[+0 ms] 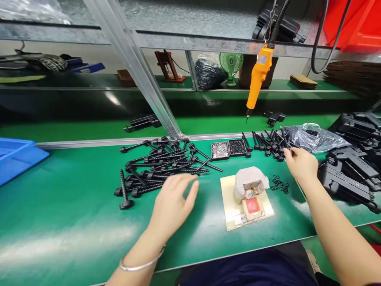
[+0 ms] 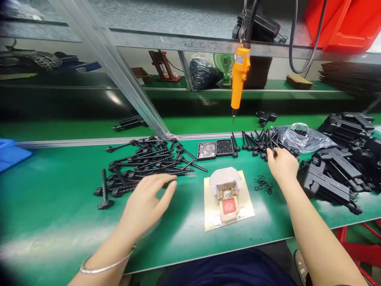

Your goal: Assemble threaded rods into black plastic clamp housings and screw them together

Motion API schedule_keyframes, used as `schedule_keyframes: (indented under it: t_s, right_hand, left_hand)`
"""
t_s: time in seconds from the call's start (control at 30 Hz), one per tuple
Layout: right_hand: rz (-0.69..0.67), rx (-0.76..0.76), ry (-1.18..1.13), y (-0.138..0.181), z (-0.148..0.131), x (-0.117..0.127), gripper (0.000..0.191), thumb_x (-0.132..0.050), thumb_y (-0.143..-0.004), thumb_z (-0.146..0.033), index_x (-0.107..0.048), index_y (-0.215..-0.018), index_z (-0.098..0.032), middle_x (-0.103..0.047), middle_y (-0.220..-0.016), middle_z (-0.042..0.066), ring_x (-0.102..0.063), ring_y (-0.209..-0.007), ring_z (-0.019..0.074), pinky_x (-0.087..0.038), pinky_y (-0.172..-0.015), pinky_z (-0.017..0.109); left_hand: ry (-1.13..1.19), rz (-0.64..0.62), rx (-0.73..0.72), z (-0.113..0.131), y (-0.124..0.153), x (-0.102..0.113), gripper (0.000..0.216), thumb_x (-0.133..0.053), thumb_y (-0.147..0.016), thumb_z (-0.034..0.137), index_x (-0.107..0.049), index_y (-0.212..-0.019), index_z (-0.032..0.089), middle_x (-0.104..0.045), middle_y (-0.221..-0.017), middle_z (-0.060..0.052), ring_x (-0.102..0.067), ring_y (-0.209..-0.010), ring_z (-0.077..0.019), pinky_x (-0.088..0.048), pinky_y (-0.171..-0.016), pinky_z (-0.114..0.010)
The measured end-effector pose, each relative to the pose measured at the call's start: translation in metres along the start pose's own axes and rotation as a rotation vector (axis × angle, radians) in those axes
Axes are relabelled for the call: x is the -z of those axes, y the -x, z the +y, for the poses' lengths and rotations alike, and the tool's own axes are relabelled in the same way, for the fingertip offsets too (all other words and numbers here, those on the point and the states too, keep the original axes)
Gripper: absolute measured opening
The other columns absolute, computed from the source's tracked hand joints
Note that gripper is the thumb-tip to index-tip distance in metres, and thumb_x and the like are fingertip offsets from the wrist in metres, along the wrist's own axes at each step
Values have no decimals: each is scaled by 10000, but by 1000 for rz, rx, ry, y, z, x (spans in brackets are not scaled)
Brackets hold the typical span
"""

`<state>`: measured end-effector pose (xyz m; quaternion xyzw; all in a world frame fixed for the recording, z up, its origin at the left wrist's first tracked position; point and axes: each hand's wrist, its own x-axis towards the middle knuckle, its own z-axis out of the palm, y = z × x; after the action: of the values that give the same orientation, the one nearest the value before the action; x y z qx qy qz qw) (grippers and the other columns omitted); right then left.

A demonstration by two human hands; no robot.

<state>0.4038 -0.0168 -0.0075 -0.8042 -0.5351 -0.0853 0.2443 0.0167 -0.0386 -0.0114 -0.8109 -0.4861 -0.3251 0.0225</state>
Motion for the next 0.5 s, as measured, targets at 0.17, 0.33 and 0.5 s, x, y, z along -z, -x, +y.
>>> schedule_keyframes:
  t_s: [0.17,0.33,0.5]
  right_hand:
    - [-179,-180,177,-38,-12,-19,325,-566,-1003,-429,-673,-1038,-125,-671,-1013,80,-645,-964,209,-521,-911,426]
    - [-185,-258,232,-74,-28,-17,401,-555,-998,-507,-651,-1134,-142,-645,-1125,97,-621,-1062,233,-510,-962,460]
    - [-198,-254,219,-163,-53,-39,420,-555,-1006,-507,-626,-1208,-146,-626,-1192,109,-610,-1104,230,-512,-987,451]
  left_hand:
    - [-283,-161,-58,-46,-13,-26,433,-394,-990,322,-691,-1198,86,-664,-1308,-214,-589,-1229,-402,-532,-950,-556]
    - [-333,-192,-69,-47,5,-47,454,-361,-983,264,-631,-1317,116,-592,-1411,-232,-572,-1284,-408,-524,-939,-567]
    - [-326,-106,-118,-45,11,-48,432,-387,-972,248,-636,-1313,157,-628,-1362,-222,-602,-1238,-415,-476,-957,-583]
